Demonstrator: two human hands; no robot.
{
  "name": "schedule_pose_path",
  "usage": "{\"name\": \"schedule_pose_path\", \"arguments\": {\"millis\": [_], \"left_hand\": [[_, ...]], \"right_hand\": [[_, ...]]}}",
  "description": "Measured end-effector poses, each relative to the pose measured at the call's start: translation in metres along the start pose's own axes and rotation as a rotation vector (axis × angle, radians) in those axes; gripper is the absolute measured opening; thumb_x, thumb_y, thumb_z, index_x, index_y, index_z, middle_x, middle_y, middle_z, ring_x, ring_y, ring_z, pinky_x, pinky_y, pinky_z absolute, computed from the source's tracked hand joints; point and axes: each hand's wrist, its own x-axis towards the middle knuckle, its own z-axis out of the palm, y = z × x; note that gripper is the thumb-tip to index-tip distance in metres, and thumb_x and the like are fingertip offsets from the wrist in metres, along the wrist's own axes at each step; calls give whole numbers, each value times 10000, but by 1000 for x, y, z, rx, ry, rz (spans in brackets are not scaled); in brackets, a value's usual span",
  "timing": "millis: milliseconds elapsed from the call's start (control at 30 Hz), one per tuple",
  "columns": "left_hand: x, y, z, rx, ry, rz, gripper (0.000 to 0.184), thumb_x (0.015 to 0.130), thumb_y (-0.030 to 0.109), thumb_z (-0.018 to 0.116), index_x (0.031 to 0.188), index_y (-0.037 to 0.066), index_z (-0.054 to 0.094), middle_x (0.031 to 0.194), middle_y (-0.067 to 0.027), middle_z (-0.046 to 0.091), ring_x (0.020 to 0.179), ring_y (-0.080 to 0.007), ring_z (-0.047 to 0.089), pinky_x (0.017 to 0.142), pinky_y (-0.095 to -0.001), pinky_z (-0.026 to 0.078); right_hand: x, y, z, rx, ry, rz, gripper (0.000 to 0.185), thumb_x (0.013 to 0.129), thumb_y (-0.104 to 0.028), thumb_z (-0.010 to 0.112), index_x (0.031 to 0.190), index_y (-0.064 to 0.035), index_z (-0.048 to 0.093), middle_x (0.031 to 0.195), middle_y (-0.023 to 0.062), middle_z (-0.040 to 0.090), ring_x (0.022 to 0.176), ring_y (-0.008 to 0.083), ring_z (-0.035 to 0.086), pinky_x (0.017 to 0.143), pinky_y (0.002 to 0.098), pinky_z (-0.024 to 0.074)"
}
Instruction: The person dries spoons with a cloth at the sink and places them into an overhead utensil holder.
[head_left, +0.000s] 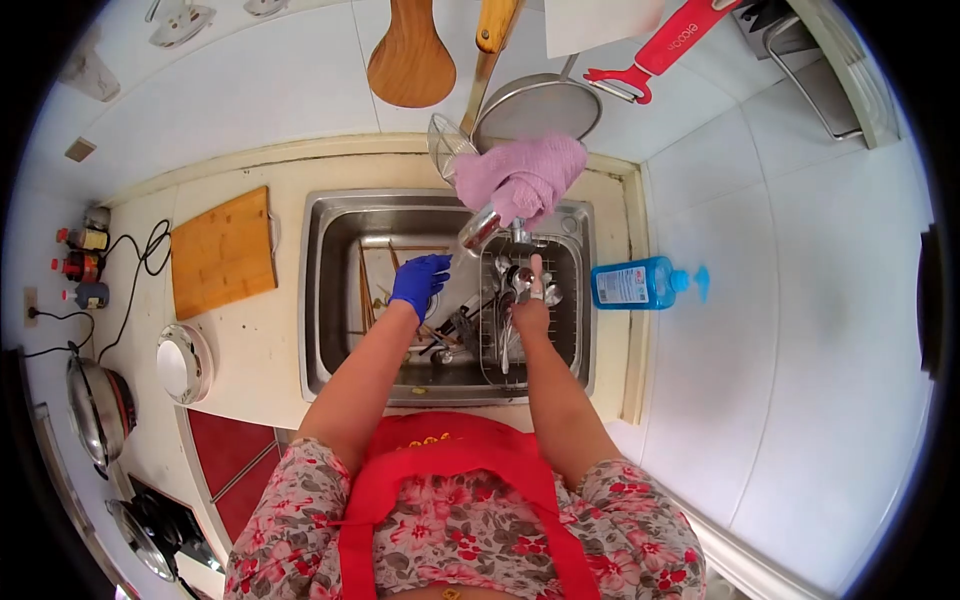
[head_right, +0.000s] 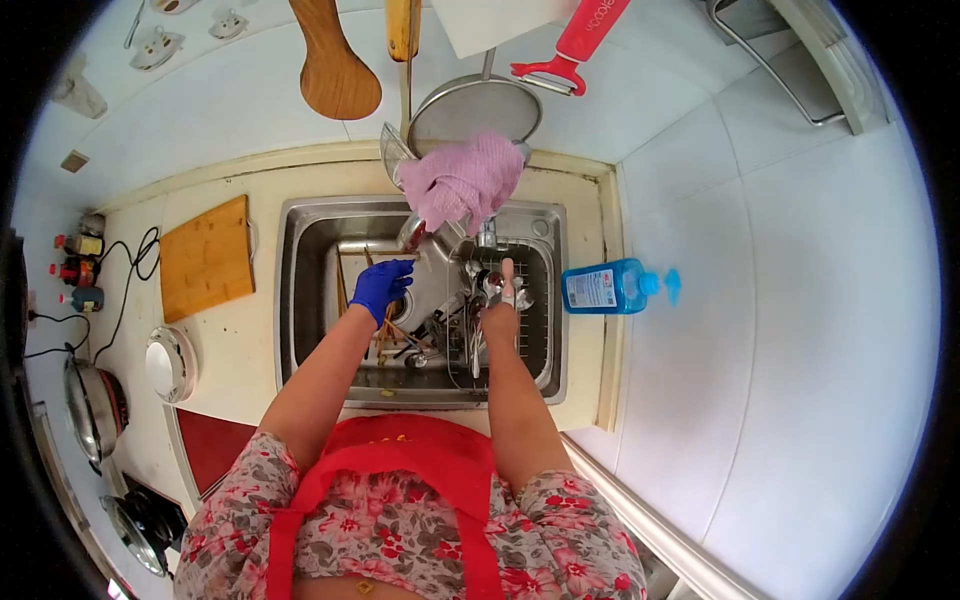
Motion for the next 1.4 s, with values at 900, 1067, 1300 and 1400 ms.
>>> {"name": "schedule_pose_path", "arguments": {"millis": [900, 1067, 1300, 1400], "left_hand": [[18, -9, 28, -47, -59, 112, 134, 851, 93, 476, 936, -2, 515, 750, -104, 581, 610, -190, 551, 580, -312, 471], [28, -6, 30, -105, -25, -73, 135, 846, 164, 496, 868, 40, 544, 720, -90, 574, 538, -161, 495, 505, -294, 440], [29, 5, 28, -136, -117, -27, 269, 849, 313, 525, 819, 46, 541, 578, -4, 491, 433, -97, 424, 398, -227, 349], [21, 10, 29, -67, -21, -151, 252, 858, 298, 513, 784, 60, 547, 521, 31, 420, 396, -72, 358, 355, -209, 252]], "right_hand": [[-95, -141, -35, 59, -49, -632, 201, 829, -193, 462, 805, 6, 476, 734, 217, 563, 693, 392, 550, 621, 473, 422], [-105, -145, -38, 94, -17, -578, 225, 842, -207, 435, 775, -3, 501, 723, 233, 563, 681, 410, 542, 624, 481, 424], [-29, -28, -17, 50, 263, -649, 188, 819, -169, 478, 888, -22, 574, 759, 171, 595, 670, 296, 591, 579, 405, 459], [-26, -16, -42, -197, 181, -257, 173, 789, -140, 520, 903, -22, 576, 873, 163, 600, 746, 268, 610, 594, 378, 481]]}}
